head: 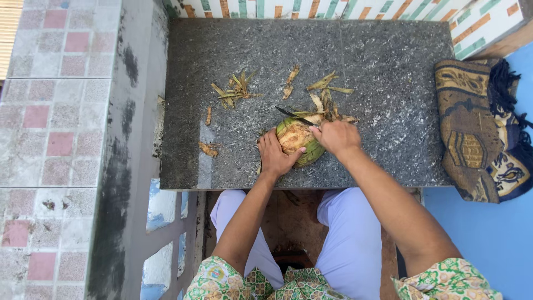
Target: The person peels a coconut using a knife by hand.
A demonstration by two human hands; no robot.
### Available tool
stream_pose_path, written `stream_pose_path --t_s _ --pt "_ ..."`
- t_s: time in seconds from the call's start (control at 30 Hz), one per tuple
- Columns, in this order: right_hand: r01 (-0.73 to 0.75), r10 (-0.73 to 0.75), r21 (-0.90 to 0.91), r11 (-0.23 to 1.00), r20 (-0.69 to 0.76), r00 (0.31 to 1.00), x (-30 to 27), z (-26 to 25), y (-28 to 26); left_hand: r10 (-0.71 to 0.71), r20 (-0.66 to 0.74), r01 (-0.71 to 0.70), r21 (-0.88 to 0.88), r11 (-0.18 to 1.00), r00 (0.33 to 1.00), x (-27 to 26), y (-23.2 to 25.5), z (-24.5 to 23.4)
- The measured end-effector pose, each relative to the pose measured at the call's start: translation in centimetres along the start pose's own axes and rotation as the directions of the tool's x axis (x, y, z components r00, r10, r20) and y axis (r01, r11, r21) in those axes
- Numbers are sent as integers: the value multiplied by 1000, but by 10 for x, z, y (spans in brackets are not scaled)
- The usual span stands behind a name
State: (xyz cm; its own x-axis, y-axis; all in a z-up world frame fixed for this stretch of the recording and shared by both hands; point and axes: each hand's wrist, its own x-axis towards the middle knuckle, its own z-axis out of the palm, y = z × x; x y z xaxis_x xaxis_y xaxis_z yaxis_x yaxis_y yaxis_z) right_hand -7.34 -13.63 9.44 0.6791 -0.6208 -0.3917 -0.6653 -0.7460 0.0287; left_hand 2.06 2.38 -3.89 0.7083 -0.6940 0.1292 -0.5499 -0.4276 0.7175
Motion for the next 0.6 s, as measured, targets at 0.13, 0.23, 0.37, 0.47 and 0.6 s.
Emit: stream_pose_path --t_s 0.13,0.23,0.37,0.47,0.6 --pt "12 -11 16 1000 -63 998 16 3 -19 55 -51 -53 45 998 997 -2 -2 3" --pt "4 -1 68 998 -49 999 14 9 -21 38 -41 -36 35 999 998 -5 -1 5" --pt "57 -57 128 990 -5 998 12 3 -13 11 -37 -10 44 999 999 -2 4 2" --pt "21 -34 157 987 81 996 14 -3 -13 -24 20 23 53 998 1000 1 7 -5" --pt "-5 -13 199 980 90 996 17 -8 -12 -65 55 60 95 994 996 16 15 -13"
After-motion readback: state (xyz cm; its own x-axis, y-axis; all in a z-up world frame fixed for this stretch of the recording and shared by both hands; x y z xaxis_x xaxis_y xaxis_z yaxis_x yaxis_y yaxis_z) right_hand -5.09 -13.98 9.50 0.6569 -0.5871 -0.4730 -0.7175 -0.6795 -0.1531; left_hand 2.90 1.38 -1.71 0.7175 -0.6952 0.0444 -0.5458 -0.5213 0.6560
